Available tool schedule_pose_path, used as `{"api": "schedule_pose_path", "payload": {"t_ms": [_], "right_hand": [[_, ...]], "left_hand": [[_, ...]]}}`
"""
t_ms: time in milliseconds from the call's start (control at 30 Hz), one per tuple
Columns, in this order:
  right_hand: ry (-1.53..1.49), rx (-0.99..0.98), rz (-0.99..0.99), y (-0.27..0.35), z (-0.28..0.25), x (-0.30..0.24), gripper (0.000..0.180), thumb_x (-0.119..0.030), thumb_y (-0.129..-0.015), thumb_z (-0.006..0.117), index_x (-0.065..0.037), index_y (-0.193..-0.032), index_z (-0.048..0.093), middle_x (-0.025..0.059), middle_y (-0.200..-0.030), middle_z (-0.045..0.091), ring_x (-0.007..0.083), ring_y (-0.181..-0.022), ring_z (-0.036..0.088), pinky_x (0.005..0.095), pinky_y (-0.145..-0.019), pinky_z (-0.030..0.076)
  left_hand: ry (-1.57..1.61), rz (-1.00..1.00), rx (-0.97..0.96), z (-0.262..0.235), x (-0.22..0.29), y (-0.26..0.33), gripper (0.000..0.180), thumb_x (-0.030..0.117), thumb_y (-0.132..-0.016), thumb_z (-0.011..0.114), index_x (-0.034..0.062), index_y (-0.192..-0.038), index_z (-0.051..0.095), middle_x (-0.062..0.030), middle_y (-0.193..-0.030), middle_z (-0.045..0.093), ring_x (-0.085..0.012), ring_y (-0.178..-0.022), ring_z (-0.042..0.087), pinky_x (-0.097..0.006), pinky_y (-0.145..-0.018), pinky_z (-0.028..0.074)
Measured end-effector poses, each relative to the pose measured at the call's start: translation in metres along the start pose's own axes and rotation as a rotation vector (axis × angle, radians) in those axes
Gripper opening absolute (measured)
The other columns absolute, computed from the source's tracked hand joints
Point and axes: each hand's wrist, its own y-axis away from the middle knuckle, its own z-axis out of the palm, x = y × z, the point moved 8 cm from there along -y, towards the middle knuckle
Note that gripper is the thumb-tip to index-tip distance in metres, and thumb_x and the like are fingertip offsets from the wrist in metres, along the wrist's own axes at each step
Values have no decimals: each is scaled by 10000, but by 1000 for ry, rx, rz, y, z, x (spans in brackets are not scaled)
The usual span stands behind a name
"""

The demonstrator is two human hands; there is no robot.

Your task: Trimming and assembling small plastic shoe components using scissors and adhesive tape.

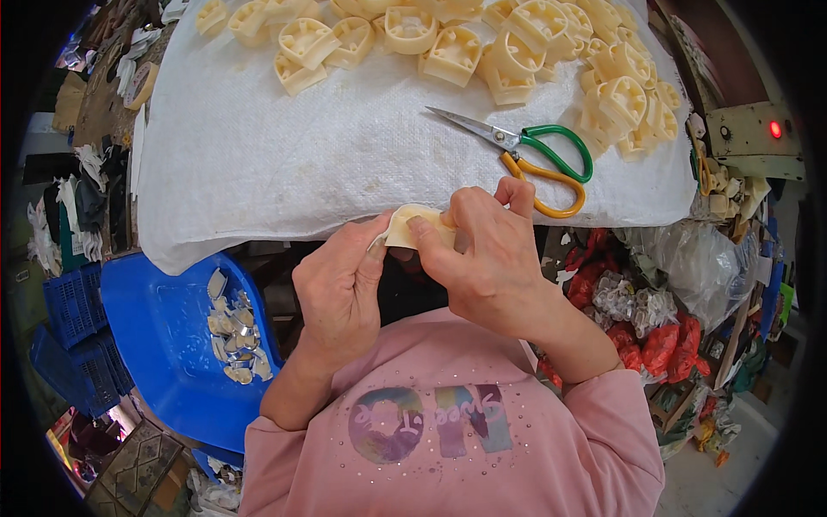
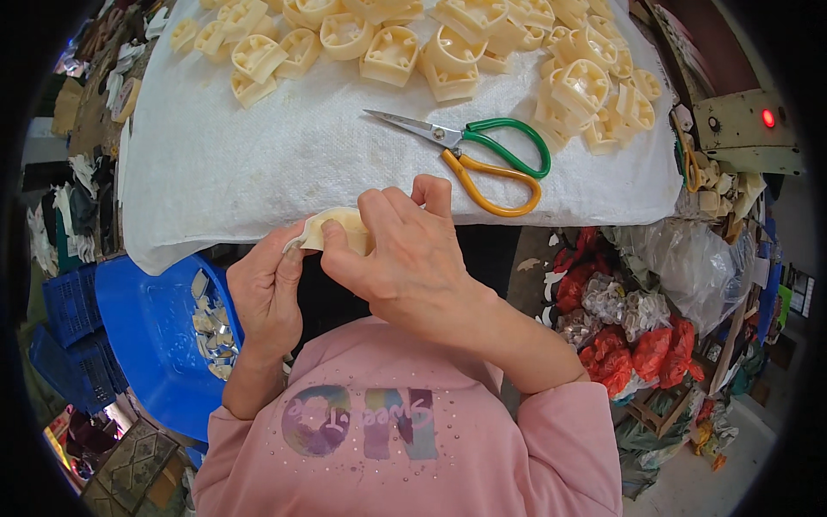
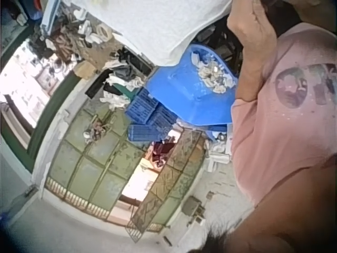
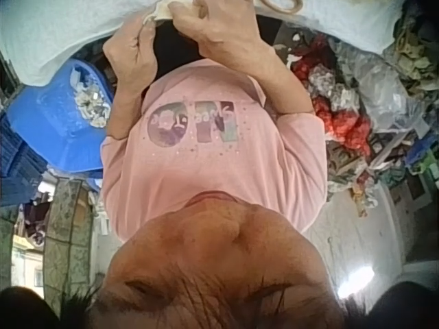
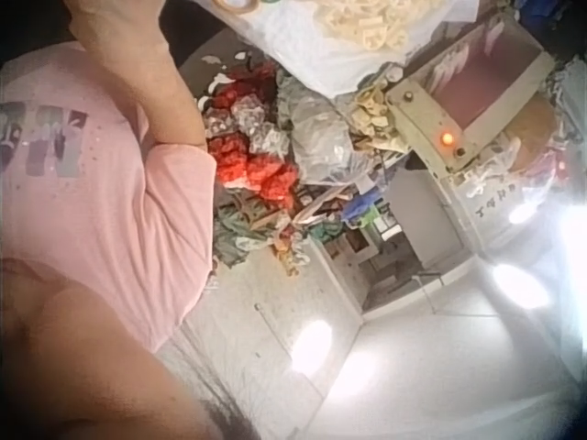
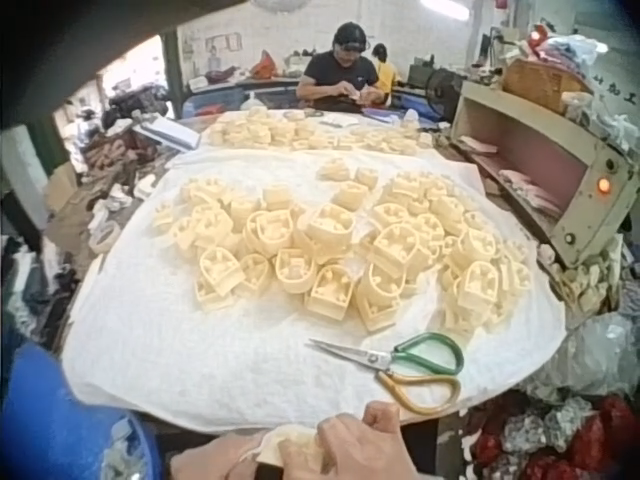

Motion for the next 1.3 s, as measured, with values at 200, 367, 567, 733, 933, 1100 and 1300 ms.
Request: {"api": "schedule_pose_path", "payload": {"t_ms": [200,367,567,733,933,1100,1300], "right_hand": [[-35,46,7,8,11,11,382,-56,-627,646,-155,-986,562,60,-754,412,228,-694,468,432,-683,283],[-157,162,42,15,8,21,429,-20,-635,641,-194,-1027,610,47,-784,460,206,-680,462,423,-702,276],[-274,164,-20,13,2,19,380,-25,-629,668,-203,-964,649,18,-763,461,176,-651,447,418,-710,268],[-343,160,-47,15,1,17,325,-46,-639,676,-177,-935,651,15,-752,435,166,-632,414,400,-704,261],[-341,134,-55,15,1,15,327,-20,-635,661,-179,-921,654,18,-751,431,165,-628,400,395,-703,261],[-351,117,-45,13,-2,19,333,-6,-647,652,-183,-929,657,4,-751,452,156,-637,420,390,-708,259],[-293,159,6,14,-5,32,332,-1,-659,658,-170,-945,657,-11,-752,483,147,-652,449,377,-709,251]], "left_hand": [[-432,189,-145,12,19,2,311,43,-911,464,-91,-1183,532,-195,-962,624,-242,-849,625,-268,-784,467],[99,8,-200,6,-3,-1,423,184,-950,408,-84,-1273,454,-175,-1180,537,-222,-1029,548,-338,-891,424],[861,-429,-486,47,-41,10,674,441,-927,456,-26,-1384,287,-123,-1267,470,-207,-1081,498,-331,-878,421],[962,-662,-516,60,-47,12,577,402,-803,594,20,-1198,421,-92,-1086,508,-157,-950,510,-296,-803,423],[888,-659,-456,62,-45,7,529,391,-754,609,42,-1113,438,-71,-1005,520,-135,-872,505,-269,-757,421],[843,-612,-474,64,-44,6,569,443,-769,612,42,-1132,435,-67,-1017,521,-135,-901,515,-265,-781,422],[600,-272,-71,28,-37,-1,610,479,-837,626,23,-1208,463,-81,-1005,540,-141,-866,514,-249,-765,415]]}}
